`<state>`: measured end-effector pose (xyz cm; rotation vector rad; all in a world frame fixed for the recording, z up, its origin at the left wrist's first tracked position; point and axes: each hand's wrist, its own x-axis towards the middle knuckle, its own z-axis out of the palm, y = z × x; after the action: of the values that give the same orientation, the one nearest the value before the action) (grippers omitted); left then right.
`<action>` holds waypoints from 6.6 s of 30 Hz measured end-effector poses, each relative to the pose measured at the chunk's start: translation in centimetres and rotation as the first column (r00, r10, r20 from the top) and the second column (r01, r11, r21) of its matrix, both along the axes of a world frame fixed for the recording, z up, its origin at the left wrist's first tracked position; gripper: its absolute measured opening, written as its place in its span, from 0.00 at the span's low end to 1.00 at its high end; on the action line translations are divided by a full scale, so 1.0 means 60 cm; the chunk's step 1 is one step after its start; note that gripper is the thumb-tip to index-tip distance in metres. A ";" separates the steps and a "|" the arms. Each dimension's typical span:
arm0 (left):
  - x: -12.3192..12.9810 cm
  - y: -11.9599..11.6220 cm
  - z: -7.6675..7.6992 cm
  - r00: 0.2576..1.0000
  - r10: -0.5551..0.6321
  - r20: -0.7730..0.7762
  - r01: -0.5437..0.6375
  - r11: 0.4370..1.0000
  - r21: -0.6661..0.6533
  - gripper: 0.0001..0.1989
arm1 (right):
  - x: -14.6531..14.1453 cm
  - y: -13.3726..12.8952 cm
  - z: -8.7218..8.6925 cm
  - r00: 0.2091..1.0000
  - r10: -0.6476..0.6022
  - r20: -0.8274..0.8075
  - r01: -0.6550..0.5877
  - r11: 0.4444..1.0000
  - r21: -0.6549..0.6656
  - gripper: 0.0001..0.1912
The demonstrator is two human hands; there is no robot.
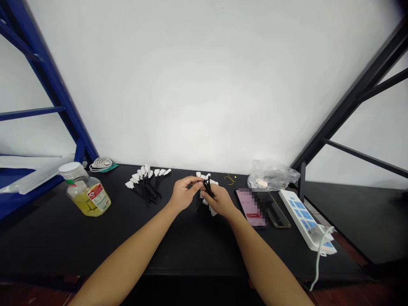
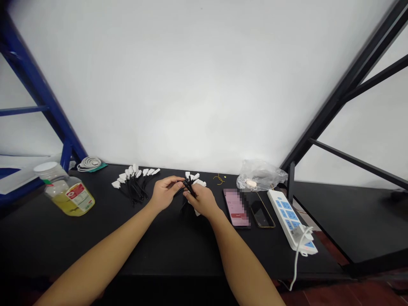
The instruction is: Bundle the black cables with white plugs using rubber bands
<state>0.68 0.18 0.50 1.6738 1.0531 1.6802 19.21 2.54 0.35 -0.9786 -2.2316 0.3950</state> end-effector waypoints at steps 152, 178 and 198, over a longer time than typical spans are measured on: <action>-0.031 0.062 -0.050 0.999 0.008 0.036 0.007 0.923 -0.385 0.16 | 0.000 0.008 -0.003 0.983 -0.062 -0.172 0.055 0.998 -0.040 0.10; -0.017 0.020 -0.005 0.897 -0.328 0.295 0.419 0.844 -0.335 0.24 | 0.002 0.013 -0.007 0.966 -0.069 -0.248 0.016 0.977 -0.213 0.15; -0.003 0.035 -0.057 0.870 -0.490 -0.058 0.414 0.788 -0.456 0.21 | -0.010 0.007 -0.010 0.943 -0.240 -0.232 0.203 0.964 -0.171 0.14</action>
<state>0.49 2.29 -2.93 1.6239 0.9152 0.9215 18.62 2.98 -0.24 -1.1743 -1.8626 0.5520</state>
